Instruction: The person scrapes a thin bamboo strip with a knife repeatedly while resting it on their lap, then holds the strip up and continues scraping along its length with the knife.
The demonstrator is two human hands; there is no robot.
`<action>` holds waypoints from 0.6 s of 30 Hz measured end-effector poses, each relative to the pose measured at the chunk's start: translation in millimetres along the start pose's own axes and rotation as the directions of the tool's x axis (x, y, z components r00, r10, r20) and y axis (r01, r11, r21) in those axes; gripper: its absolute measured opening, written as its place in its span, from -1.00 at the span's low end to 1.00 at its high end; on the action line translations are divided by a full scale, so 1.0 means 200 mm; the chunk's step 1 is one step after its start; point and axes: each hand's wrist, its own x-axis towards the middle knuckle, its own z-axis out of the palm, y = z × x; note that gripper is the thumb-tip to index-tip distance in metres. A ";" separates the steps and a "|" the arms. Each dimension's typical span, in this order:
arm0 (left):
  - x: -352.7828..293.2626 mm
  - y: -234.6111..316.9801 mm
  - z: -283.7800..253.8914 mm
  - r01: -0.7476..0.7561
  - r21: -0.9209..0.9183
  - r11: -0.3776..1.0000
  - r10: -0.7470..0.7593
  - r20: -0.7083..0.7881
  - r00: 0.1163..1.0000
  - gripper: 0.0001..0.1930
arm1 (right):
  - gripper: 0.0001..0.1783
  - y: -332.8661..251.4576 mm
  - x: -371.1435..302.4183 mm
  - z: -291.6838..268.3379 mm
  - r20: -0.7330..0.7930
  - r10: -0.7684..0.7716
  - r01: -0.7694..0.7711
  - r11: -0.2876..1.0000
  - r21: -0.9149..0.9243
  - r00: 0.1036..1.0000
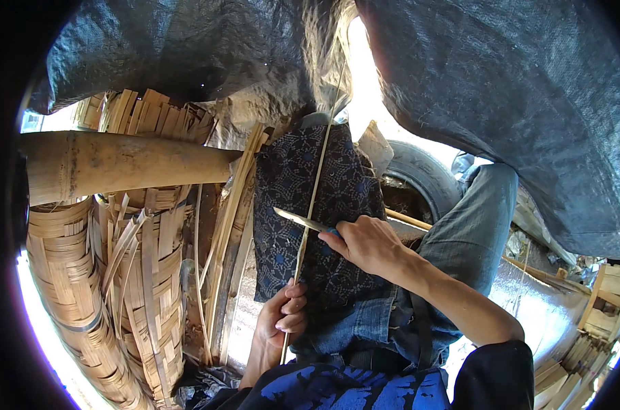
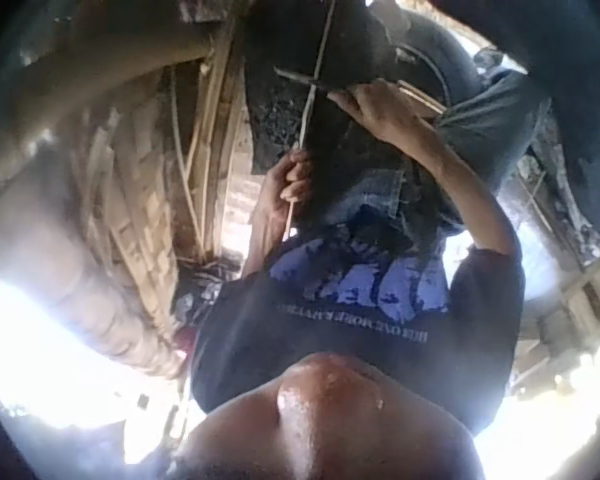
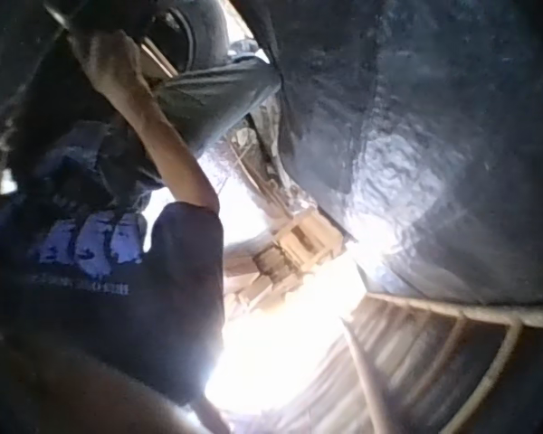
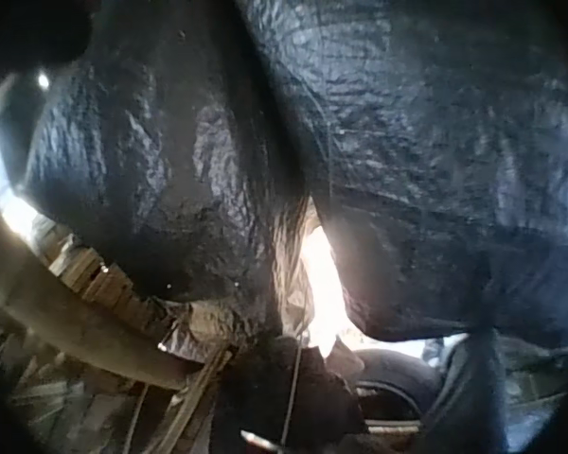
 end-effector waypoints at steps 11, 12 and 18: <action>-0.08 -0.06 0.00 -0.026 -0.065 0.998 0.025 -0.018 1.000 -0.74 | -0.47 0.18 0.15 0.00 -0.070 -0.031 0.035 0.998 0.043 0.997; -0.11 -0.08 -0.01 -0.018 -0.063 0.998 0.017 -0.017 1.000 -0.74 | -0.42 0.23 0.17 0.03 -0.138 -0.098 0.097 0.995 -0.011 0.986; -0.21 -0.10 -0.05 -0.005 -0.058 0.998 0.004 -0.008 1.000 -0.73 | -0.54 0.40 0.43 0.00 -0.124 -0.077 0.065 0.993 -0.103 0.989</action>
